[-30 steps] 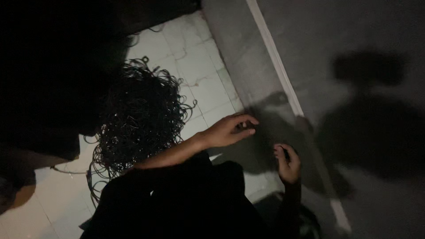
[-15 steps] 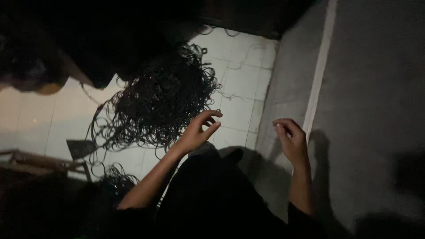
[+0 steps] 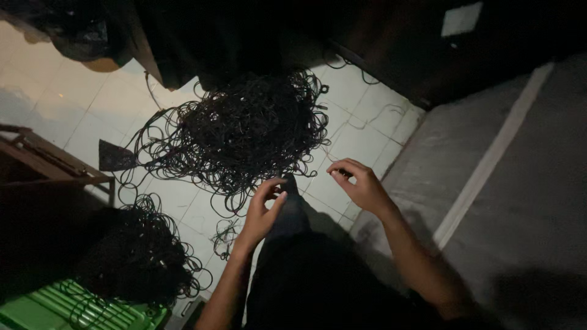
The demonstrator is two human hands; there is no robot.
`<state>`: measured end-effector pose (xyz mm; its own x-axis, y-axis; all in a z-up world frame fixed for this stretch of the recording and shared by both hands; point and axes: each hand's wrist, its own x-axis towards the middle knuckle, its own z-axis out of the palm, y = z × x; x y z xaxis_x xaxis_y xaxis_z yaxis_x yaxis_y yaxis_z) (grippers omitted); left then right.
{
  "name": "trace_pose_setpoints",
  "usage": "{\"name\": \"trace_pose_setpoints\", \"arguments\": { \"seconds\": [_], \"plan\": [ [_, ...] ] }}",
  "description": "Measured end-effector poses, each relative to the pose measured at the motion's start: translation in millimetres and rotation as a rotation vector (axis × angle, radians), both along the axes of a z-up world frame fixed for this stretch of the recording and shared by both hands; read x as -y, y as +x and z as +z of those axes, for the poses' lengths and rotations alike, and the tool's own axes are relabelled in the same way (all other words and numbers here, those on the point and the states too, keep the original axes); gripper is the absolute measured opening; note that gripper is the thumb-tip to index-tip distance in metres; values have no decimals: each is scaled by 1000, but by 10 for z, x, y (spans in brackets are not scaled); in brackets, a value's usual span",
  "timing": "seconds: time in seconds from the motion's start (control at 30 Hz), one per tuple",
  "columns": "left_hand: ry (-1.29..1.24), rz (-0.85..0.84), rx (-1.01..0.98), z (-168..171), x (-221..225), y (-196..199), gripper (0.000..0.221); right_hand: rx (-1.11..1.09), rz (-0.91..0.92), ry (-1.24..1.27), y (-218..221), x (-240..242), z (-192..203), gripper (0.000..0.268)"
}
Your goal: The person picks up a coiled black cable from a pile on the floor, places it into a white plastic bin containing other cables, and then returns to the pile to begin untangling and coiling another length of cable.
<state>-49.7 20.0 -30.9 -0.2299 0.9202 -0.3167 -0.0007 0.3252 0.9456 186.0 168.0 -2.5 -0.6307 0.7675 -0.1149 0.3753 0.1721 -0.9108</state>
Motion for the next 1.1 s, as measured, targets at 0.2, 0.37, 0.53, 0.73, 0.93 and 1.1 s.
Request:
{"name": "trace_pose_setpoints", "arguments": {
  "seconds": [0.2, 0.37, 0.53, 0.73, 0.93, 1.1],
  "plan": [
    [262, -46, -144, 90, -781, -412, 28, 61, 47, 34, -487, -764, 119, 15],
    [183, -138, -142, 280, -1483, -545, 27, 1, -82, 84, -458, -1248, 43, 16],
    [256, -161, -150, 97, -2256, -224, 29, 21, -200, 210, -15, -1861, -258, 25],
    [30, -111, -99, -532, -3098, 459, 29, 123, -237, 196, 718, -2808, -884, 24],
    [-49, -35, -114, -1592, -3769, 826, 29, 313, -266, 56, 1114, -3616, -2085, 32],
    [2, -13, -100, -2906, -4183, 942, 31, 437, -276, 82, 1150, -3948, -3543, 42]
  ]
}}
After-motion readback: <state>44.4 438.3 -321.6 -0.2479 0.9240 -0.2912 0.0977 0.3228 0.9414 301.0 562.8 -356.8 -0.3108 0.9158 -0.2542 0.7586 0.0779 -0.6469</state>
